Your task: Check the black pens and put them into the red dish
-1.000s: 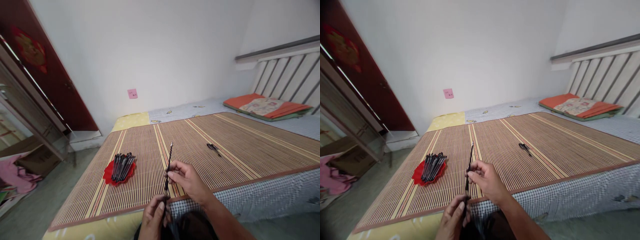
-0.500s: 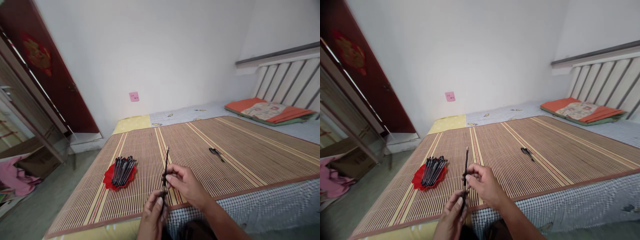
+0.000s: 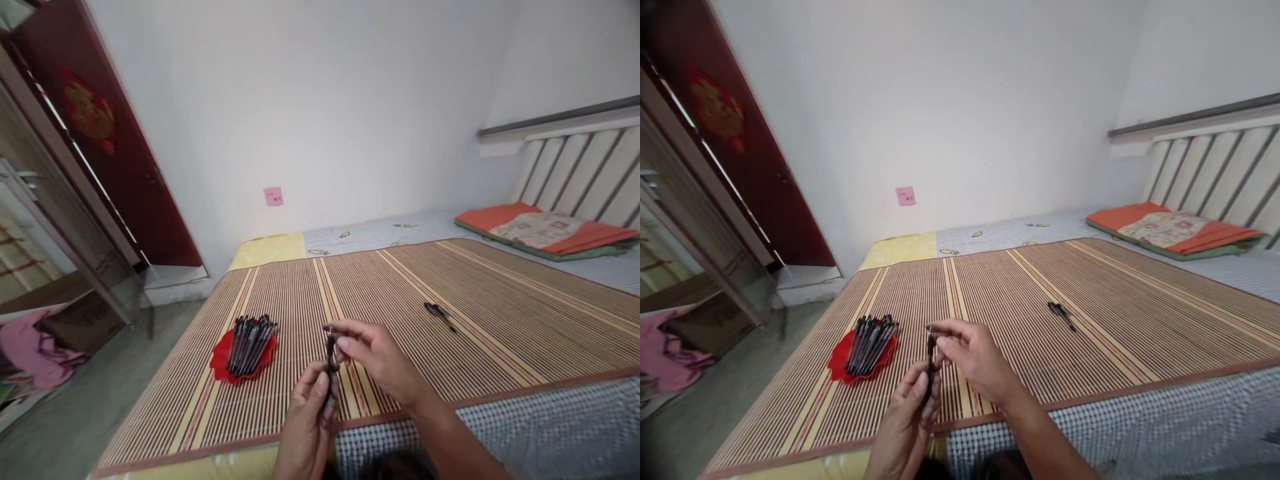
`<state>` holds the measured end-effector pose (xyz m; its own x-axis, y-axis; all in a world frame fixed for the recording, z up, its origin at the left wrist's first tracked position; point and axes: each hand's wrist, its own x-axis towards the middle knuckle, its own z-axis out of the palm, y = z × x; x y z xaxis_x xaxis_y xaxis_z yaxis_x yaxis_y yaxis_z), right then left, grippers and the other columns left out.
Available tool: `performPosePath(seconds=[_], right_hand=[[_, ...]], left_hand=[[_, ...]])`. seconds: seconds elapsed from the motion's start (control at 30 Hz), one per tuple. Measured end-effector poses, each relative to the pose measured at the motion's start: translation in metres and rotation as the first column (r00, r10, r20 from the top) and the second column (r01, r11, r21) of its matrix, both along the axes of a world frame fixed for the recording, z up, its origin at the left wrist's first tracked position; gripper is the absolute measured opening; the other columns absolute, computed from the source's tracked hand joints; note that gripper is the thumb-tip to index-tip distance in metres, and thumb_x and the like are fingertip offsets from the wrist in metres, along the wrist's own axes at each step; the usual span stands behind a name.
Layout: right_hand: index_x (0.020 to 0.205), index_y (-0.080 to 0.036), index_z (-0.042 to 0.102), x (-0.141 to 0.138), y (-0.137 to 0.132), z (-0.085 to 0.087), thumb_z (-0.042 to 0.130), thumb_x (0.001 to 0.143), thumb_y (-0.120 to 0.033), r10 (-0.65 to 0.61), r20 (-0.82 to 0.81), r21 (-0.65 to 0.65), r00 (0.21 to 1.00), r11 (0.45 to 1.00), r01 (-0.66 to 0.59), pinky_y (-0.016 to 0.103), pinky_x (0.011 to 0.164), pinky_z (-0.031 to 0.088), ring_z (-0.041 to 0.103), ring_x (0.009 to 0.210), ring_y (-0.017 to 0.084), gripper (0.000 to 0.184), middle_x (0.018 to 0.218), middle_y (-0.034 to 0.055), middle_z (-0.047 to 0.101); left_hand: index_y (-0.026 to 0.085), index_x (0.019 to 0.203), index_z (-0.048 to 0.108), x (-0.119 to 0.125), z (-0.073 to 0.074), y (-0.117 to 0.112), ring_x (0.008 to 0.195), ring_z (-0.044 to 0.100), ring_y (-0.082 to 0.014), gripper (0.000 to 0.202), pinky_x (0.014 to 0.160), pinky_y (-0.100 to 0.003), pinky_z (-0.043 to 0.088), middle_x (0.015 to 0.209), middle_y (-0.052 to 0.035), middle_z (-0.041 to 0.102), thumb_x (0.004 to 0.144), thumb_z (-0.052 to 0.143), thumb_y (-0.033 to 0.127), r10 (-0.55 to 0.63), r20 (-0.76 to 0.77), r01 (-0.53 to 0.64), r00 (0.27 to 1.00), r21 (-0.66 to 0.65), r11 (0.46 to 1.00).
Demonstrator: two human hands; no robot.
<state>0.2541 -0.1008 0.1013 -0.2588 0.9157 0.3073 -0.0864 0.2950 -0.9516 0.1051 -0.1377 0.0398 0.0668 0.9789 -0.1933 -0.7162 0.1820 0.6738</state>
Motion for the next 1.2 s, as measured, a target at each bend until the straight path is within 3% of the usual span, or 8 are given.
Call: performPosePath(seconds=[0.13, 0.27, 0.47, 0.6, 0.8, 0.87, 1.03, 1.2], right_hand=[[0.114, -0.019, 0.072, 0.007, 0.000, 0.005, 0.060, 0.091, -0.032, -0.035, -0.046, 0.014, 0.998, 0.999, 0.036, 0.030, 0.073, 0.052, 0.063, 0.074, 0.014, 0.030, 0.089, 0.0045, 0.071], [0.106, -0.022, 0.075, 0.009, 0.002, 0.006, 0.063, 0.089, -0.031, 0.014, -0.029, 0.021, 0.999, 1.000, -0.013, 0.030, 0.079, 0.051, 0.064, 0.084, 0.015, 0.023, 0.093, 0.0040, 0.072], [0.086, -0.020, 0.073, 0.008, 0.007, -0.003, 0.076, 0.078, -0.029, 0.023, -0.105, -0.066, 0.994, 0.997, -0.030, 0.027, 0.074, 0.047, 0.059, 0.078, 0.013, 0.013, 0.082, -0.0003, 0.066], [0.074, -0.020, 0.066, 0.008, 0.006, -0.013, 0.084, 0.070, -0.028, 0.064, -0.217, -0.075, 0.974, 0.994, -0.082, 0.025, 0.073, 0.045, 0.056, 0.075, 0.011, 0.021, 0.077, -0.0035, 0.060], [0.116, -0.024, 0.069, 0.014, -0.002, -0.016, 0.066, 0.089, -0.034, 0.144, -0.117, -0.040, 0.983, 0.988, -0.149, 0.036, 0.094, 0.045, 0.060, 0.107, 0.020, 0.029, 0.116, 0.0067, 0.068], [0.110, -0.023, 0.073, 0.016, -0.003, -0.017, 0.060, 0.093, -0.034, 0.120, -0.080, 0.009, 0.990, 0.993, -0.120, 0.038, 0.099, 0.043, 0.059, 0.110, 0.021, 0.024, 0.114, 0.0076, 0.069], [0.078, -0.021, 0.069, 0.013, 0.001, -0.023, 0.078, 0.078, -0.029, 0.047, -0.211, -0.021, 0.976, 0.998, -0.053, 0.032, 0.086, 0.048, 0.060, 0.090, 0.017, 0.012, 0.090, 0.0013, 0.065], [0.108, -0.025, 0.071, 0.012, -0.002, -0.025, 0.080, 0.076, -0.035, 0.143, -0.207, -0.069, 0.968, 0.985, -0.160, 0.035, 0.095, 0.046, 0.062, 0.103, 0.019, 0.035, 0.109, 0.0043, 0.069]], left_hand=[[0.014, 0.091, 0.071, 0.000, -0.003, -0.002, 0.053, 0.047, -0.0029, 0.044, 0.049, -0.013, 0.038, 0.078, -0.0011, 0.065, 0.059, 0.094, 0.035, -0.038, -0.045, 0.039, 0.998, 0.016, 0.999], [0.014, 0.091, 0.071, -0.001, -0.008, -0.002, 0.049, 0.037, -0.0016, 0.046, 0.045, -0.014, 0.031, 0.073, 0.0010, 0.062, 0.058, 0.094, 0.037, -0.046, -0.081, 0.047, 0.996, 0.020, 0.999], [0.016, 0.089, 0.074, -0.001, -0.011, -0.006, 0.058, 0.046, -0.0056, 0.039, 0.054, -0.015, 0.039, 0.076, -0.0011, 0.063, 0.063, 0.091, 0.039, -0.023, -0.177, 0.036, 0.984, 0.072, 0.997], [0.016, 0.089, 0.075, -0.001, -0.016, -0.008, 0.072, 0.055, -0.0115, 0.034, 0.063, -0.018, 0.044, 0.082, -0.0044, 0.066, 0.069, 0.086, 0.041, 0.022, -0.310, 0.032, 0.950, 0.167, 0.985], [0.017, 0.089, 0.074, 0.002, -0.019, -0.011, 0.053, 0.043, -0.0056, 0.039, 0.050, -0.016, 0.037, 0.072, -0.0007, 0.060, 0.064, 0.089, 0.043, -0.034, -0.218, 0.051, 0.975, 0.070, 0.996], [0.017, 0.087, 0.074, 0.004, -0.017, -0.012, 0.048, 0.036, -0.0039, 0.039, 0.046, -0.016, 0.032, 0.065, 0.0018, 0.056, 0.064, 0.089, 0.043, -0.046, -0.191, 0.056, 0.981, 0.046, 0.997], [0.016, 0.082, 0.072, 0.011, -0.014, -0.015, 0.046, 0.030, -0.0023, 0.040, 0.043, -0.014, 0.025, 0.058, 0.0054, 0.048, 0.060, 0.092, 0.043, -0.026, -0.176, 0.036, 0.984, 0.055, 0.998], [0.015, 0.081, 0.071, 0.012, -0.016, -0.014, 0.043, 0.028, -0.0010, 0.043, 0.042, -0.013, 0.022, 0.054, 0.0070, 0.047, 0.056, 0.094, 0.042, -0.053, -0.128, 0.057, 0.990, 0.027, 0.998]])
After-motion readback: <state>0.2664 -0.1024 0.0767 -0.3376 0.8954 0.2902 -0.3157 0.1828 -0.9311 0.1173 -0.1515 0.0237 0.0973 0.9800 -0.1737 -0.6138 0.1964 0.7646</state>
